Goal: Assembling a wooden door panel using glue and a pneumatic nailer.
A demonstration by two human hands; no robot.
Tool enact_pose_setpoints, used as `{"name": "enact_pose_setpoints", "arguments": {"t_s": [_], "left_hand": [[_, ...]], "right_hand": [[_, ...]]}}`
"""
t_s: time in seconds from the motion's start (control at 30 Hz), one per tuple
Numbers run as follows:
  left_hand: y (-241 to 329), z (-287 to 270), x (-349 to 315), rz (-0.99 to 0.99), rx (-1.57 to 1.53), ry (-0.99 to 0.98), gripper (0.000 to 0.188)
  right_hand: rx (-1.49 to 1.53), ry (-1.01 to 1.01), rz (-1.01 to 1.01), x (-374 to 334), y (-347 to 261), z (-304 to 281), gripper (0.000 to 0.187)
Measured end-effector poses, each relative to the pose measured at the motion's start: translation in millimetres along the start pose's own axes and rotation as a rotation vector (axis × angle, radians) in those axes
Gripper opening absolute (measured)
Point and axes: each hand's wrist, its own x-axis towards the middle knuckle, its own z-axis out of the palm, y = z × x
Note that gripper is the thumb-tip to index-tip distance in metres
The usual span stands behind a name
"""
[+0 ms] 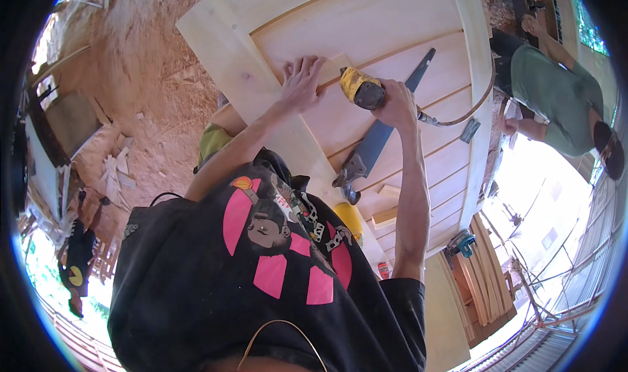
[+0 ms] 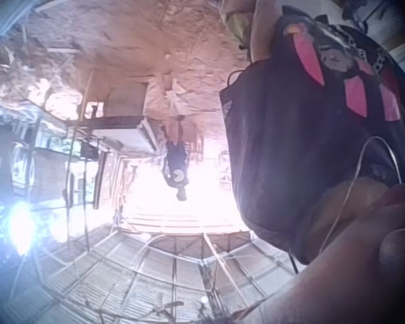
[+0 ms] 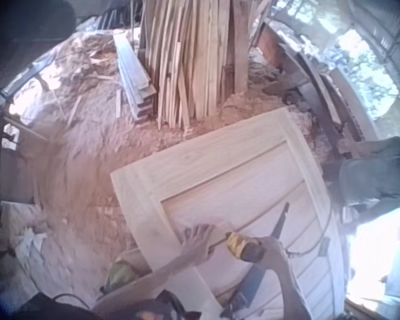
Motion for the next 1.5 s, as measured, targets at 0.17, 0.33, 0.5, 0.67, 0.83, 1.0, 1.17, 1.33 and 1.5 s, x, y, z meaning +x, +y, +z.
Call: {"name": "enact_pose_setpoints", "arguments": {"t_s": [0.17,0.33,0.5,0.67,0.83,1.0,1.17,1.33,1.5], "left_hand": [[3,-1,3,-0.024,0.001,-0.039,0.071],[-3,-3,0,-0.003,0.016,-0.045,0.072],[-26,-30,-19,0.071,0.016,-0.118,0.083],[-54,-71,-33,0.131,0.146,-0.184,0.082],[-67,-93,-30,0.181,0.201,-0.164,0.076],[-75,-104,-12,0.169,0.203,-0.120,0.062],[-48,-101,40,0.473,0.176,-0.220,0.059],[-3,-79,96,0.614,0.200,-0.416,0.061],[3,-64,126,0.665,0.319,-0.586,0.070]], "right_hand": [[-0.019,0.096,-0.035,-5,-4,-1,0.038],[-0.016,-0.061,0.016,-17,-15,-11,0.042],[-0.033,0.031,-0.042,-54,2,-7,0.046],[0.036,0.201,-0.089,-94,31,-5,0.047],[-0.161,0.357,-0.076,-124,14,9,0.055],[-0.098,0.410,-0.058,-136,38,23,0.050],[-0.036,0.741,-0.263,-144,79,-14,0.048],[-0.176,1.062,0.007,-152,26,-50,0.042],[0.386,1.119,0.433,-131,-24,79,0.028]]}}
